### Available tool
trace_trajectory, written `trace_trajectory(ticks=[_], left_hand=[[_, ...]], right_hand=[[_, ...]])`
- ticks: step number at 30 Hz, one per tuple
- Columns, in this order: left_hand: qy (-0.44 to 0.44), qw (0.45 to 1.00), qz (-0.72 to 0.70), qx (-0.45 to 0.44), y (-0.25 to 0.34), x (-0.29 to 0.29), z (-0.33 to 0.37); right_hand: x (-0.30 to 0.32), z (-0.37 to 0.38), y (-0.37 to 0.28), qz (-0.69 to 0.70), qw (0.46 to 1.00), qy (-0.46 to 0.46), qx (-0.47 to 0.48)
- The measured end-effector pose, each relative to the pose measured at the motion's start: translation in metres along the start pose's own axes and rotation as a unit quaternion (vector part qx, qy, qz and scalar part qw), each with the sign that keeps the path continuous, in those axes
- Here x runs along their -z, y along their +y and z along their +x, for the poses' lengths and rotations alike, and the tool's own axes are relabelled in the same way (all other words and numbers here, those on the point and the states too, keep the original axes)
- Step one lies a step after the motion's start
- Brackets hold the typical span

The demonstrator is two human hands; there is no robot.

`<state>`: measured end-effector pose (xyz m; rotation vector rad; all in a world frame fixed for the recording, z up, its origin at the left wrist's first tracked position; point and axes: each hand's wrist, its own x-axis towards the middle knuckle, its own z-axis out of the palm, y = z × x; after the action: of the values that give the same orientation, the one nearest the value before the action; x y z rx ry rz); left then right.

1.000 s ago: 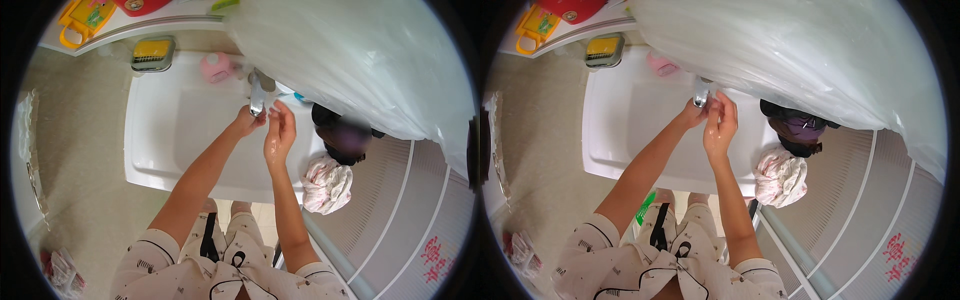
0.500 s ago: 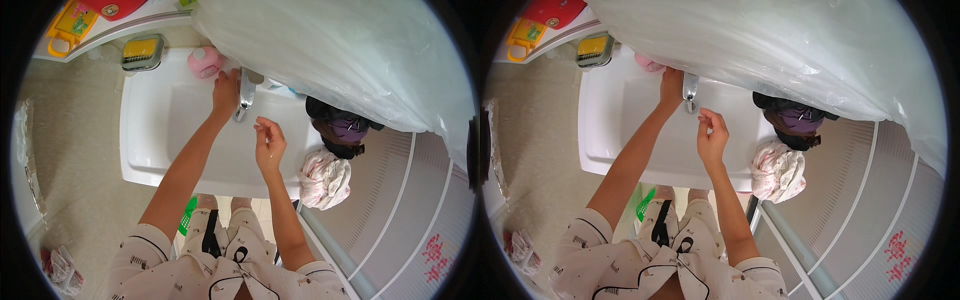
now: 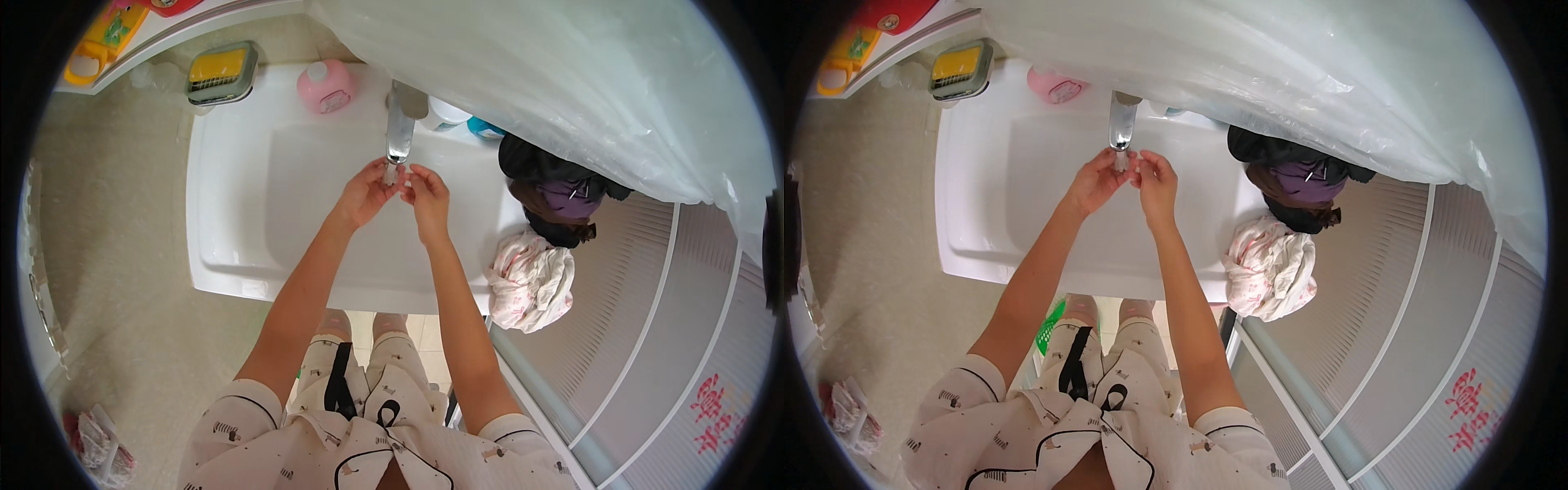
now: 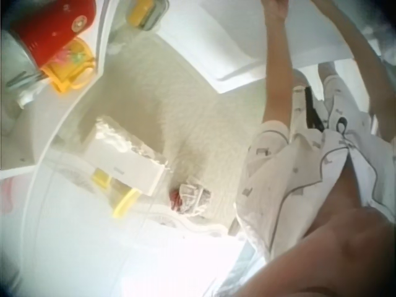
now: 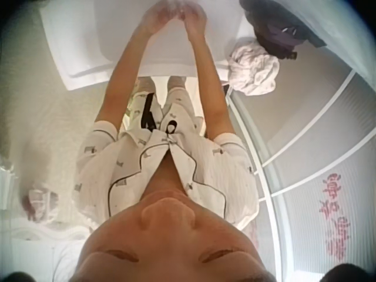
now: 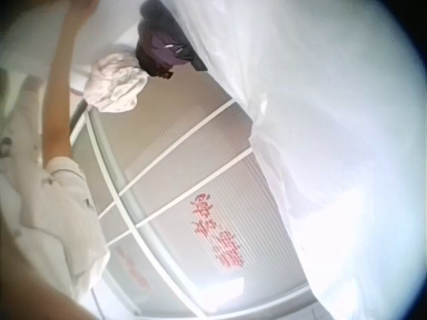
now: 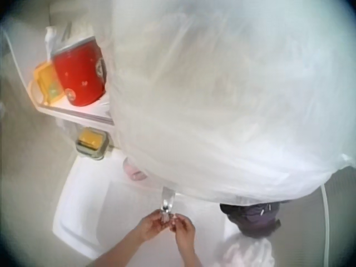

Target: The person washes a black sock and a patterned cloth by hand in a bathroom sink. They use liquid soap from a pink bottle and a white bottle, scrubbing the items under running water and rinsing them thoroughly.

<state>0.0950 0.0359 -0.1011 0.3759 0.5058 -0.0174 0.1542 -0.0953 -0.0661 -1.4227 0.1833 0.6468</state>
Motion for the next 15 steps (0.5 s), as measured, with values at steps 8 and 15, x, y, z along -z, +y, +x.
trace_trajectory(ticks=[8,15], left_hand=[[0.009,0.999,0.021,-0.026,0.011,0.0,0.007],[0.03,0.979,0.199,-0.043,-0.004,0.03,0.019]], right_hand=[[-0.017,0.027,-0.008,0.007,0.999,-0.02,-0.038],[-0.007,0.039,0.017,-0.175,0.984,-0.027,0.014]])
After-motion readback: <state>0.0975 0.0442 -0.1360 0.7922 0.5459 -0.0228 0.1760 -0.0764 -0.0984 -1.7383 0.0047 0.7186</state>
